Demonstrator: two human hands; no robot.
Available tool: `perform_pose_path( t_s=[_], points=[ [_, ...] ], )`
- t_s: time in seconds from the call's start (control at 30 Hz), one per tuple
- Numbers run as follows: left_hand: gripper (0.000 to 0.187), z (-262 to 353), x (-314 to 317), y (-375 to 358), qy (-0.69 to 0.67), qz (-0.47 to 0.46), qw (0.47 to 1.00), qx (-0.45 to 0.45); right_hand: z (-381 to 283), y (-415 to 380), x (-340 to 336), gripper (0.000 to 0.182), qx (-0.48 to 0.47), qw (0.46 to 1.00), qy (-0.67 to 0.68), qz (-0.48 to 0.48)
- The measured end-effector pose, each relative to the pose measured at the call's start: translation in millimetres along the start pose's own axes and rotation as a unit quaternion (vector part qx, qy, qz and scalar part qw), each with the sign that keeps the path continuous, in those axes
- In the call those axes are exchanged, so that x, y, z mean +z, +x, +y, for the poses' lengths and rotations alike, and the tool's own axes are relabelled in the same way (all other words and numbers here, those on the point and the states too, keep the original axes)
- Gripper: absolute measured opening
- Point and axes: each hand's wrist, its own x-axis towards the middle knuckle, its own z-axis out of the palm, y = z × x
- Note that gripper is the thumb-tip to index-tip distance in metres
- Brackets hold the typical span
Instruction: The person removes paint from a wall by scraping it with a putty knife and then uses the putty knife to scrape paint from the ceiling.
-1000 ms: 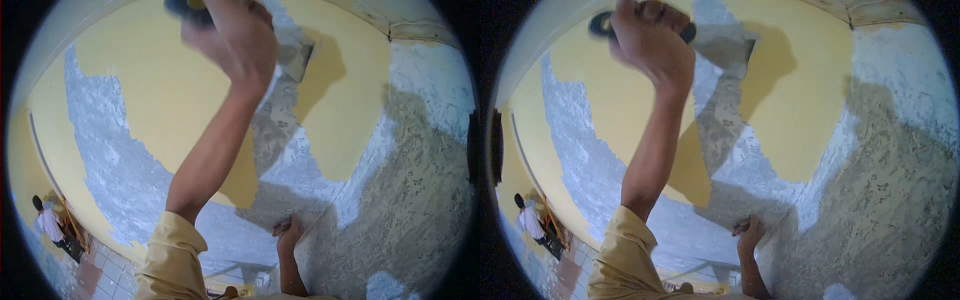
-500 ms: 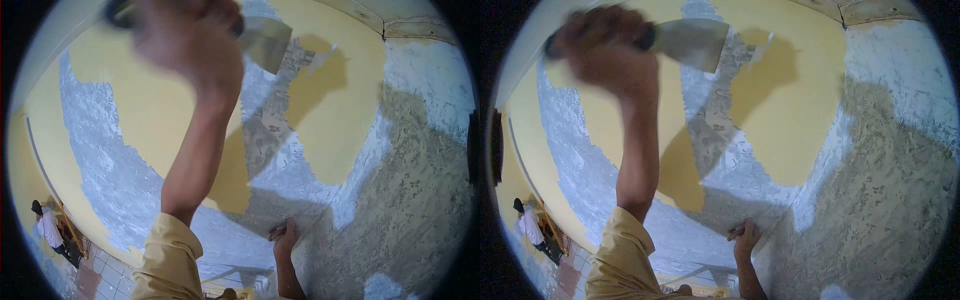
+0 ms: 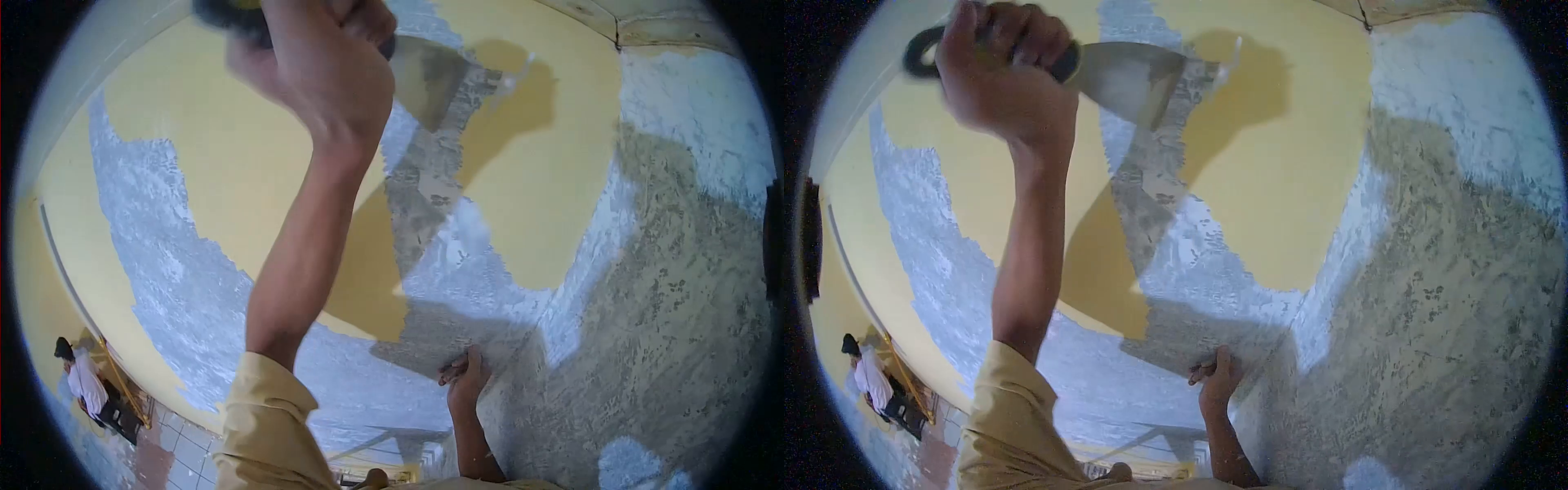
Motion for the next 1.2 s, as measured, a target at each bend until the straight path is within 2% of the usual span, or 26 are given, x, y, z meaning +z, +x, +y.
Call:
perform_pose_path(
  t_s=[0.07,0.13,0.17,0.23,0.27,0.3,0.33,0.4,0.47,0.5,0.53,0.67,0.73,0.8,0.83,0.87,0.93,1.07,1.13,1.2],
  points=[
    [0.019,6,-29,27,-0.021,-0.168,0.985,0.017,2,6,4,0.042,-0.007,1.000,-0.016,-0.017],
    [0.030,35,16,10,-0.004,0.037,0.994,0.102,8,9,-6,0.042,0.011,1.000,-0.013,-0.023],
    [0.030,29,25,3,0.048,-0.059,0.977,0.202,7,12,-1,0.042,0.006,1.000,-0.009,-0.020],
    [0.029,-14,8,4,0.039,0.026,0.997,0.056,2,3,3,0.041,-0.003,1.000,-0.004,-0.009],
    [0.028,-12,20,2,0.040,0.080,0.996,-0.008,0,-1,1,0.041,-0.003,1.000,-0.007,-0.011],
    [0.016,-4,12,12,0.029,0.104,0.994,0.002,-3,-2,0,0.039,0.005,1.000,-0.006,-0.025],
    [0.017,2,17,7,0.133,0.177,0.964,0.147,-5,1,1,0.038,0.012,0.999,-0.001,-0.037],
    [0.017,-3,7,1,0.054,0.170,0.983,0.048,-1,8,7,0.037,0.003,1.000,0.005,-0.030],
    [0.020,-6,-5,13,-0.014,-0.004,0.996,-0.088,1,0,-1,0.037,0.007,1.000,-0.016,-0.019],
    [0.021,-3,-2,15,0.027,0.049,0.998,0.016,1,1,-3,0.037,0.015,1.000,-0.013,-0.017],
    [0.022,10,-5,17,0.077,0.104,0.991,0.043,2,4,-3,0.036,0.023,1.000,-0.006,-0.018],
    [0.021,-14,5,1,0.043,0.077,0.994,-0.058,5,-1,-2,0.035,-0.004,1.000,-0.002,-0.026],
    [0.022,10,7,-6,-0.056,0.001,0.998,-0.037,4,4,-3,0.036,0.011,0.999,0.021,-0.029],
    [0.028,-13,33,-12,0.140,0.164,0.976,0.034,4,5,2,0.038,0.010,1.000,-0.006,-0.007],
    [0.030,-11,27,-7,0.048,0.054,0.997,0.025,3,4,2,0.041,0.012,0.999,-0.034,0.009],
    [0.030,-2,35,-12,0.045,0.053,0.997,0.023,3,3,0,0.041,0.010,0.999,-0.033,0.012],
    [0.031,24,54,-22,0.187,0.070,0.979,-0.034,4,6,0,0.042,0.005,1.000,-0.030,-0.008],
    [0.032,-5,19,-3,0.125,0.064,0.990,-0.018,2,3,-3,0.039,-0.010,0.999,-0.027,-0.022],
    [0.032,-2,16,-6,0.139,0.090,0.986,0.032,7,6,-3,0.041,-0.007,0.999,-0.007,-0.033],
    [0.022,21,18,-18,-0.013,-0.044,0.999,-0.014,2,7,7,0.042,0.009,1.000,-0.020,-0.019]
  ],
)
